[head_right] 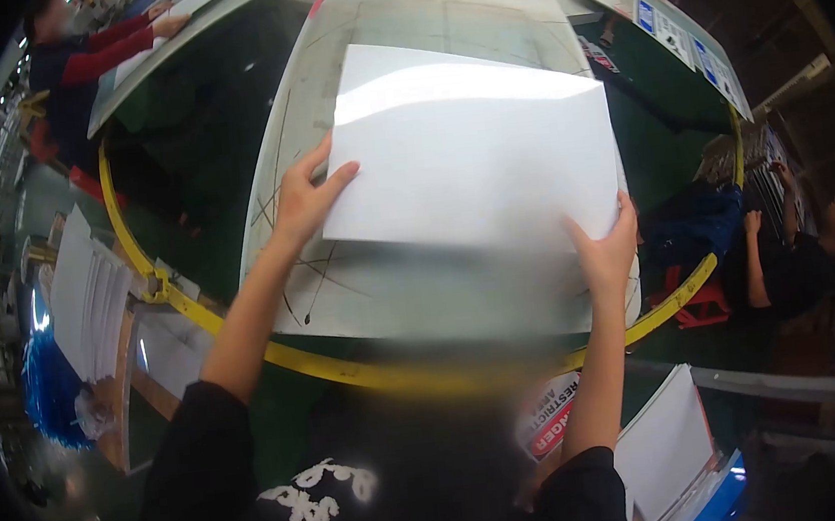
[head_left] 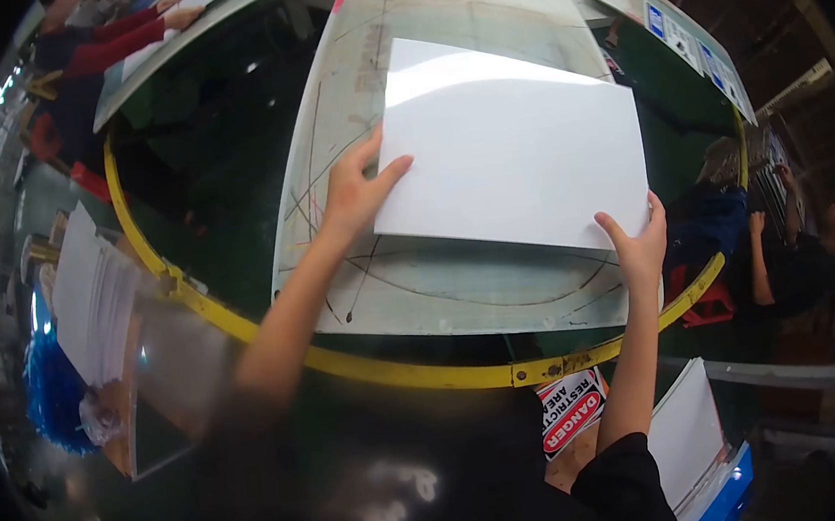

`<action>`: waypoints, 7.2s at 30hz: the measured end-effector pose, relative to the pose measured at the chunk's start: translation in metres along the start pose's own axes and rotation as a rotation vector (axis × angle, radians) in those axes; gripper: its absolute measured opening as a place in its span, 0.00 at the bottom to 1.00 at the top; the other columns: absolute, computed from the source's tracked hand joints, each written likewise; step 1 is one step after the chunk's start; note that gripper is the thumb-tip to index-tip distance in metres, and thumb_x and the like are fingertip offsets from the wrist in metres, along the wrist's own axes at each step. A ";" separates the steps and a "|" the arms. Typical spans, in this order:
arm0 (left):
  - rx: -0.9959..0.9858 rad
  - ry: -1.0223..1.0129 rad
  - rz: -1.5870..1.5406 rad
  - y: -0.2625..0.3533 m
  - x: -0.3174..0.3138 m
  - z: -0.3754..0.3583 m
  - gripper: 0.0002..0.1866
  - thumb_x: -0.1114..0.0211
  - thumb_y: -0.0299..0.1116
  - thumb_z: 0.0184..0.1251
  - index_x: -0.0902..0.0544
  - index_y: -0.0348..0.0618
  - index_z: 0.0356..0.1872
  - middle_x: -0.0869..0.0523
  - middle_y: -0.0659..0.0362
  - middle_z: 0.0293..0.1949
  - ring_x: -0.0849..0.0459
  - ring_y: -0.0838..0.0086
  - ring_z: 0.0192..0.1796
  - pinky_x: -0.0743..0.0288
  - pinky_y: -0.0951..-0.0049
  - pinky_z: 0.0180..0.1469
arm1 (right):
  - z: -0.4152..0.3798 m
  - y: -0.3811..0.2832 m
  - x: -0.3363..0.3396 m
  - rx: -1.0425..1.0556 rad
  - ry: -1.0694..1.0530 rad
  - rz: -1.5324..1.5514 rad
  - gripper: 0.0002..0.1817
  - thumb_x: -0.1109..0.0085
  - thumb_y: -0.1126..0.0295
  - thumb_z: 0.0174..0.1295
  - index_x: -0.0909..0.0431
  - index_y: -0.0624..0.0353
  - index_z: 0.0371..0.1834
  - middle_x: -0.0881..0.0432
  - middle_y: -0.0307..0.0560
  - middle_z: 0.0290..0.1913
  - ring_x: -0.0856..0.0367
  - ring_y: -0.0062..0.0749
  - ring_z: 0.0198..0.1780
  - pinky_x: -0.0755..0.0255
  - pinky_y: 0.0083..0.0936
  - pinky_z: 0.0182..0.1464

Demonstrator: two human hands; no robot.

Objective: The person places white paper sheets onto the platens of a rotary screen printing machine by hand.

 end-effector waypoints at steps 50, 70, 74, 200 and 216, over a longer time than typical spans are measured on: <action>0.096 -0.167 0.957 -0.052 0.022 0.011 0.42 0.28 0.64 0.32 0.22 0.64 0.57 0.59 0.44 0.73 0.78 0.40 0.71 0.82 0.22 0.56 | 0.009 -0.001 -0.076 -0.049 -0.136 -0.160 0.49 0.24 0.56 0.37 0.38 0.70 0.61 0.33 0.64 0.60 0.35 0.53 0.62 0.41 0.36 0.64; -0.408 -0.071 0.608 0.084 -0.013 -0.070 0.47 0.26 0.42 0.46 0.40 0.39 0.67 0.57 0.39 0.71 0.62 0.38 0.71 0.58 0.40 0.66 | -0.097 0.000 0.093 0.351 -0.183 -0.371 0.24 0.31 0.67 0.45 0.25 0.58 0.48 0.29 0.53 0.58 0.35 0.49 0.64 0.39 0.39 0.63; -0.373 -0.167 0.373 0.132 -0.023 -0.149 0.39 0.26 0.36 0.44 0.31 0.40 0.61 0.46 0.40 0.69 0.53 0.41 0.70 0.55 0.44 0.66 | -0.197 0.100 0.211 -0.085 -0.286 -0.473 0.26 0.26 0.61 0.35 0.23 0.58 0.40 0.21 0.49 0.43 0.25 0.47 0.49 0.33 0.35 0.54; -0.177 -0.292 0.864 -0.055 0.022 0.007 0.46 0.31 0.65 0.35 0.25 0.53 0.60 0.55 0.49 0.73 0.71 0.43 0.73 0.79 0.32 0.64 | 0.007 -0.019 -0.067 -0.013 -0.148 -0.153 0.42 0.28 0.56 0.46 0.35 0.74 0.58 0.27 0.62 0.55 0.28 0.46 0.57 0.38 0.32 0.60; -0.202 -0.270 0.968 -0.044 0.021 0.003 0.41 0.33 0.64 0.37 0.23 0.59 0.58 0.47 0.46 0.71 0.64 0.43 0.73 0.74 0.30 0.64 | 0.005 -0.012 -0.069 0.010 -0.141 -0.239 0.41 0.28 0.55 0.45 0.34 0.75 0.57 0.27 0.65 0.54 0.28 0.50 0.57 0.37 0.35 0.60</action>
Point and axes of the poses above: each hand's wrist, its own z-axis towards the middle knuckle, its own x-axis out of the back of the hand, y = z × x, the point moved 10 cm from there along z, towards the middle knuckle
